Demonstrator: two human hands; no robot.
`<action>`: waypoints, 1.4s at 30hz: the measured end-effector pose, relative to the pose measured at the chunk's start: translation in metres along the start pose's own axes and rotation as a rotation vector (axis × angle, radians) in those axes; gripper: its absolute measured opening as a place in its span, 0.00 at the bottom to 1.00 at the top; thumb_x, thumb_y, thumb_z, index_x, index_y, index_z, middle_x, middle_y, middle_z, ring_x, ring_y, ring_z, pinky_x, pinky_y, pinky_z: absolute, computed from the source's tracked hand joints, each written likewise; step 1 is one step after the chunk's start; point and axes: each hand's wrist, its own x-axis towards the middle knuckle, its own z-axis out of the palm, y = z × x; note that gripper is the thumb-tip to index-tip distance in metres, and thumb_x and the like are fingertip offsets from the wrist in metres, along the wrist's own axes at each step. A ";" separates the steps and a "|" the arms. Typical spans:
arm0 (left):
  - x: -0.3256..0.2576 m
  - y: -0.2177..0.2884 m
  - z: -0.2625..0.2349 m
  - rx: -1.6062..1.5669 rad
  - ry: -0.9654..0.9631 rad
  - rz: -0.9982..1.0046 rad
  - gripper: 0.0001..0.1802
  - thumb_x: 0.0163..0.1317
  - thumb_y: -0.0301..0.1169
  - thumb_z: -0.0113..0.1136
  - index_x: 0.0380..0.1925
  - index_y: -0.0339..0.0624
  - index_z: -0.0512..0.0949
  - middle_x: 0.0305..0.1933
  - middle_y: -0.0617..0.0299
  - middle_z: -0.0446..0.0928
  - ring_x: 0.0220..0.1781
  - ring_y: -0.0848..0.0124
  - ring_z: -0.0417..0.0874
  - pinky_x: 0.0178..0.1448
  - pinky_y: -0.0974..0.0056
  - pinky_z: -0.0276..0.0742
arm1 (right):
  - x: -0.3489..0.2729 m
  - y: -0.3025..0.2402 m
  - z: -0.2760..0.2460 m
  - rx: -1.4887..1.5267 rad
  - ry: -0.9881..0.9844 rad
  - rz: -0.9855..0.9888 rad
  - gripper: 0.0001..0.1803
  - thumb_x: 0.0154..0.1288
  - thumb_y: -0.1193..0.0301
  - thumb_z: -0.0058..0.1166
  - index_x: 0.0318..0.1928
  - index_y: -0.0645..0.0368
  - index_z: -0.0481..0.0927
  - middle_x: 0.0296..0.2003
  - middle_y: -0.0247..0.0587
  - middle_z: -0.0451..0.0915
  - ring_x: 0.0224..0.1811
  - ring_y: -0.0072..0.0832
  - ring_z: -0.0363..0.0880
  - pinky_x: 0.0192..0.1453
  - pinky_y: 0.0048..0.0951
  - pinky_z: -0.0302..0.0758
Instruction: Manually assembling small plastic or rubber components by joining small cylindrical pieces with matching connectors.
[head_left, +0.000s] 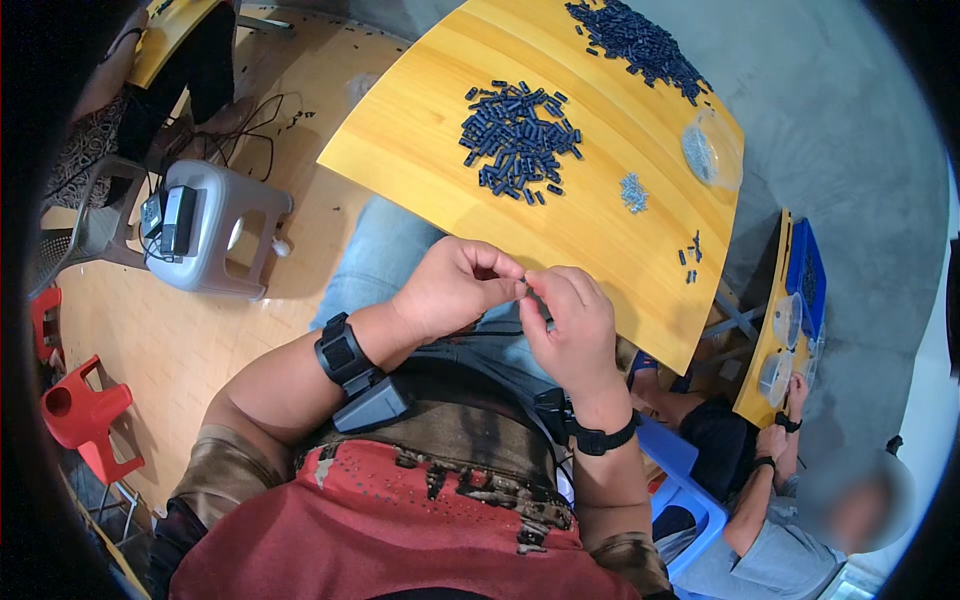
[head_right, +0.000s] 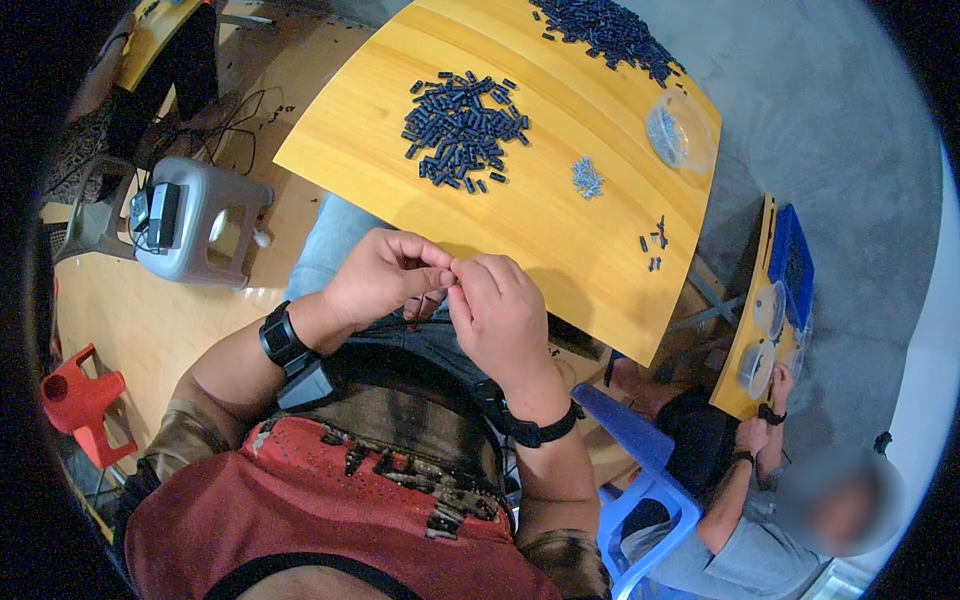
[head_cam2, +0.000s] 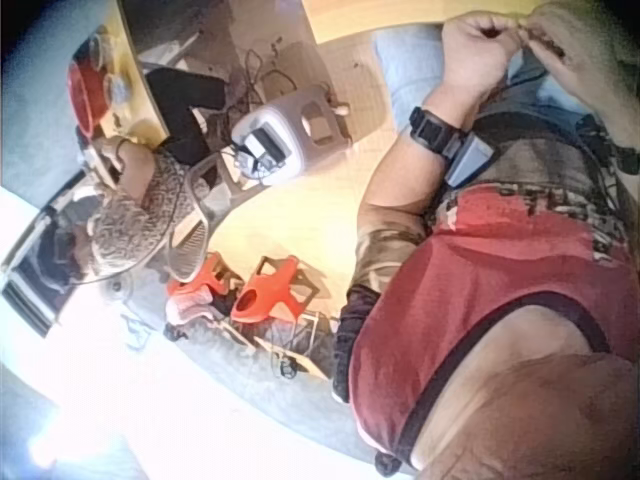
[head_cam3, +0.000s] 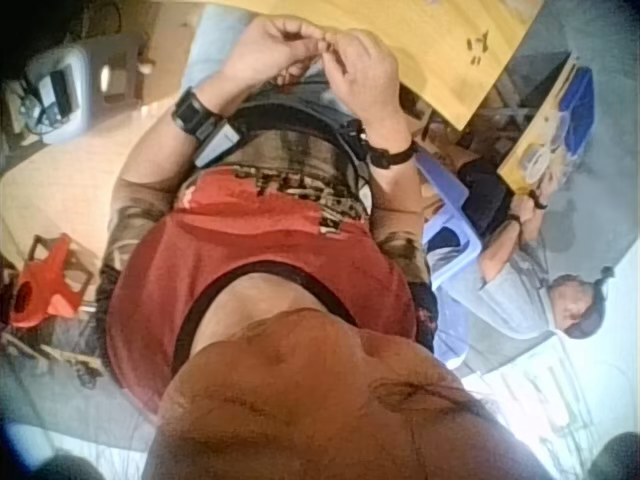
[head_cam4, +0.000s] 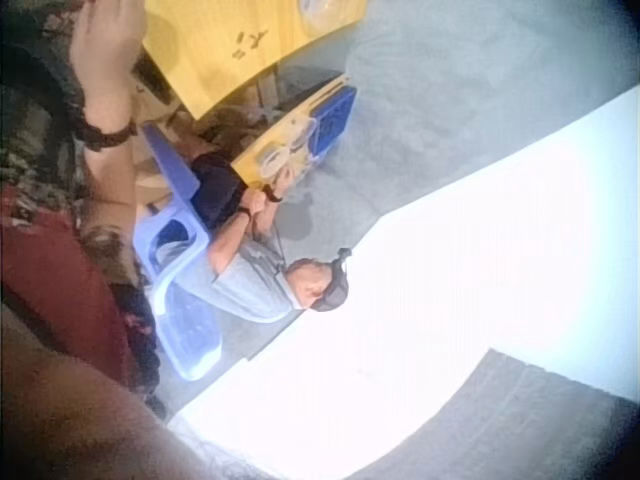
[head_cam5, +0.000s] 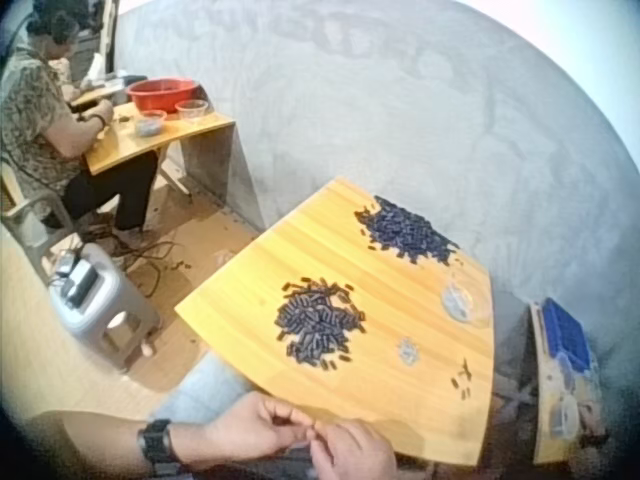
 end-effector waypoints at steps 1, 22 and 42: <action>0.000 0.000 0.000 0.000 0.000 -0.001 0.05 0.63 0.26 0.60 0.34 0.35 0.80 0.18 0.63 0.76 0.16 0.79 0.73 0.18 0.74 0.67 | 0.002 0.000 -0.001 -0.034 -0.011 -0.033 0.11 0.49 0.77 0.59 0.36 0.61 0.76 0.32 0.45 0.77 0.35 0.42 0.77 0.38 0.38 0.74; 0.016 -0.004 -0.021 -0.276 0.083 0.073 0.06 0.66 0.30 0.57 0.39 0.39 0.76 0.38 0.60 0.81 0.38 0.74 0.81 0.41 0.70 0.76 | 0.043 0.044 0.010 0.115 0.056 0.326 0.07 0.55 0.78 0.57 0.36 0.63 0.78 0.31 0.45 0.77 0.29 0.35 0.79 0.34 0.29 0.76; 0.015 0.002 -0.034 -0.275 0.061 0.019 0.08 0.66 0.32 0.57 0.39 0.41 0.77 0.38 0.62 0.81 0.38 0.76 0.80 0.43 0.71 0.75 | 0.067 0.053 0.043 -0.278 0.089 0.165 0.04 0.55 0.76 0.55 0.32 0.61 0.78 0.30 0.45 0.75 0.37 0.44 0.75 0.40 0.41 0.73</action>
